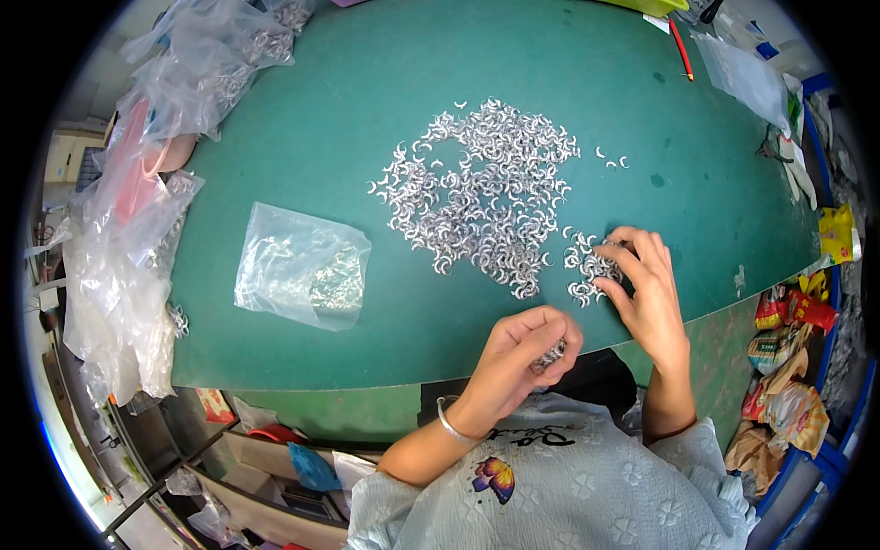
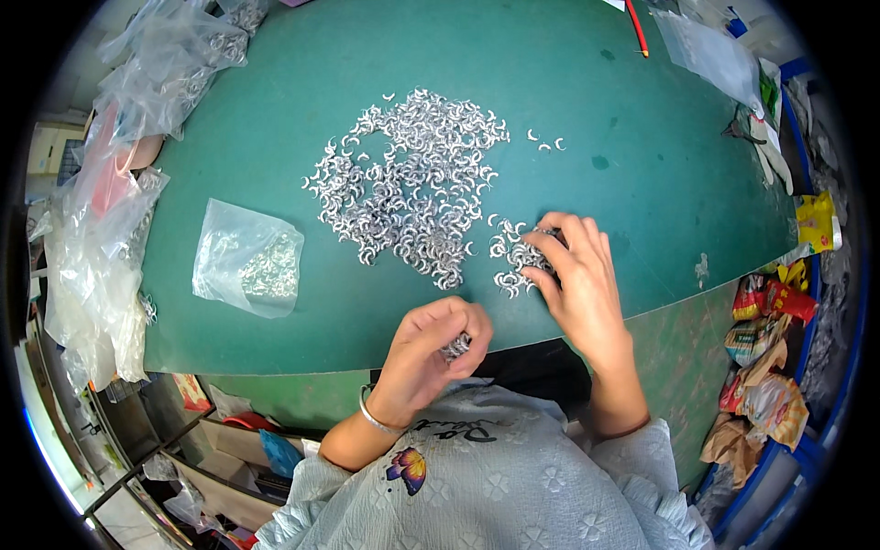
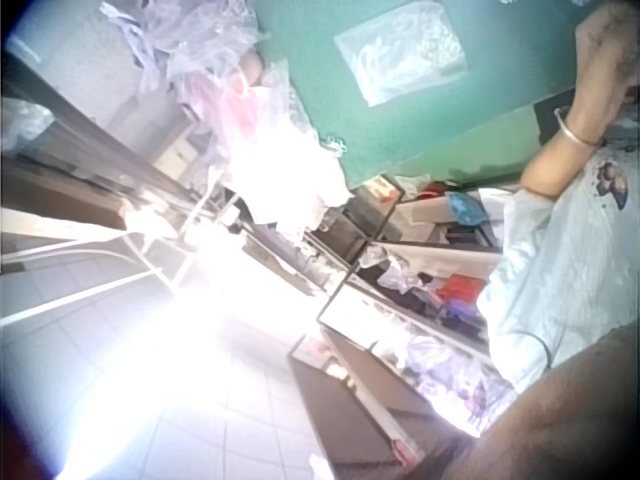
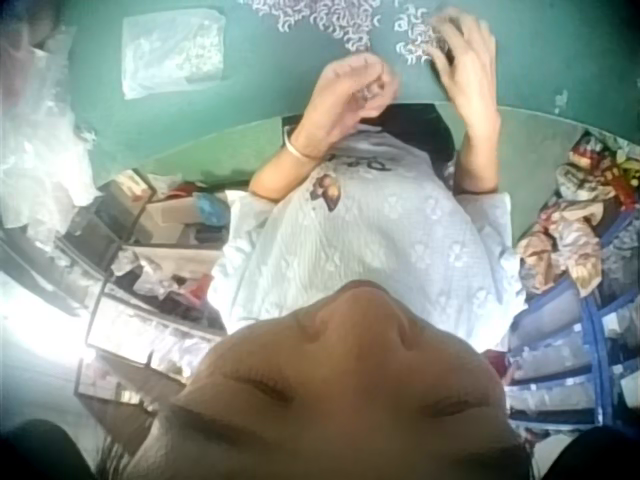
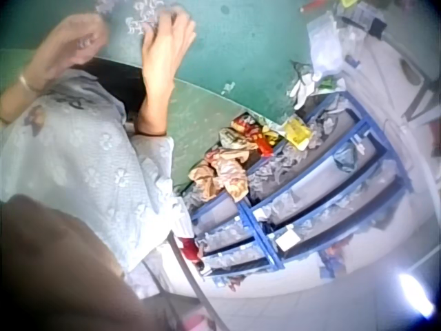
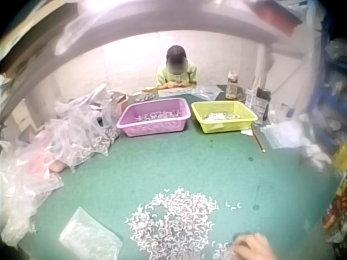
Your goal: The person sits at a green workbench and manually assembles small silver metal hooks. They pick up individual hooks from a large pile, manipulate them with their fingers, and place the finished pieces into a small plastic bag. The process is repetitive and involves fine motor skills.
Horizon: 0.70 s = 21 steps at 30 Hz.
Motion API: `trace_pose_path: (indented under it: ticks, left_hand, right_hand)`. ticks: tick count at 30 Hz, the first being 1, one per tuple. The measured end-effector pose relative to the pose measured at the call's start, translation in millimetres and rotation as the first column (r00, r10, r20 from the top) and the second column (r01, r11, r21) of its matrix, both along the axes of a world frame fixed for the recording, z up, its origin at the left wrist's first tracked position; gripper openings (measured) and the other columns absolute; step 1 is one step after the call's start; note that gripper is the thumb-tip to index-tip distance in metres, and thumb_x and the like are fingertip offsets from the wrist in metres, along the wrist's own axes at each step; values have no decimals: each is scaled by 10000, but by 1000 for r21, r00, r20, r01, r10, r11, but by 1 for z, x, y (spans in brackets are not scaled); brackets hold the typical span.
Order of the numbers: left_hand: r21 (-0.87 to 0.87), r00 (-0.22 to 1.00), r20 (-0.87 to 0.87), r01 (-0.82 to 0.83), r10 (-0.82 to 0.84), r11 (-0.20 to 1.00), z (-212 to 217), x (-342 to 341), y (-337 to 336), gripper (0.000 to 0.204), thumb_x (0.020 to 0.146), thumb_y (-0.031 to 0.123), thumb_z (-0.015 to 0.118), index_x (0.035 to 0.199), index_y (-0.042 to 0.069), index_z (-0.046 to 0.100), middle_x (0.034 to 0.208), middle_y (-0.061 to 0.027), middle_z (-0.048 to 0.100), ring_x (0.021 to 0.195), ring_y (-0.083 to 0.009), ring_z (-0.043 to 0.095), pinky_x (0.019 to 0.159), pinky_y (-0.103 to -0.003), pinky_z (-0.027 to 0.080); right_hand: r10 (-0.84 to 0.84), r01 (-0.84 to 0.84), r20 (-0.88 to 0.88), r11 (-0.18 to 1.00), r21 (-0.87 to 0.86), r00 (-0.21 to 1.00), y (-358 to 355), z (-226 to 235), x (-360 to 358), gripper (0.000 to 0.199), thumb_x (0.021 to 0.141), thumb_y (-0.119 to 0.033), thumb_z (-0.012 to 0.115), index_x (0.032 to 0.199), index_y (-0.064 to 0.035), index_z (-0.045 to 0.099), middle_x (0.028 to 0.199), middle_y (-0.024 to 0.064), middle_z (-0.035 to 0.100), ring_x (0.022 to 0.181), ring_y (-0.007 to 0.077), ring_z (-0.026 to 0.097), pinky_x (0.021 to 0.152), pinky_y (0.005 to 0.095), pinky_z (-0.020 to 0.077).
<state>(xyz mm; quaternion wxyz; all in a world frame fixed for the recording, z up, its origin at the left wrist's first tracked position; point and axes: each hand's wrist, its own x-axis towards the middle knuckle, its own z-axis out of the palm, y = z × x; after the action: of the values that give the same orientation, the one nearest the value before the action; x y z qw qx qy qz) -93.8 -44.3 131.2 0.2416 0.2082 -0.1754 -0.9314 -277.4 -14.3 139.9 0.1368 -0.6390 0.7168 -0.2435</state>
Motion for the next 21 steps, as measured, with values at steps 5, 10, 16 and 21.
trace_pose_path:
  ticks: [5,10,16,21]
  left_hand:
    - [116,1000,16,1,-3,993,-7,3,1,229,926,219,448,947,7,534,724,-15,467,528,-56,358,424,-169,274]
    - [268,980,88,-198,181,943,-7,5,-1,204,917,193,460,976,11,530,757,-22,464,593,-75,376,459,-176,303]
    - [287,811,199,-585,550,759,-15,37,-19,180,905,121,465,1044,10,493,796,-31,454,626,-90,391,476,-189,318]
    - [64,519,127,-855,845,515,-19,67,-39,247,924,90,428,1149,-12,419,835,-37,444,652,-93,404,498,-199,337]
  right_hand:
    - [-1,0,-8,993,-121,1000,3,-13,-7,163,666,-9,658,820,-22,607,853,72,552,787,244,512,711,342,382]
    - [-27,33,36,982,-187,999,1,-16,-10,101,682,23,641,774,-4,606,780,86,560,730,249,522,660,336,395]
    - [-32,38,27,970,-239,999,2,-11,-8,97,676,27,645,763,2,610,760,98,574,709,248,522,656,331,396]
    - [-62,82,87,968,-239,994,3,-10,-3,103,683,63,627,774,20,605,756,111,580,699,252,531,647,323,420]
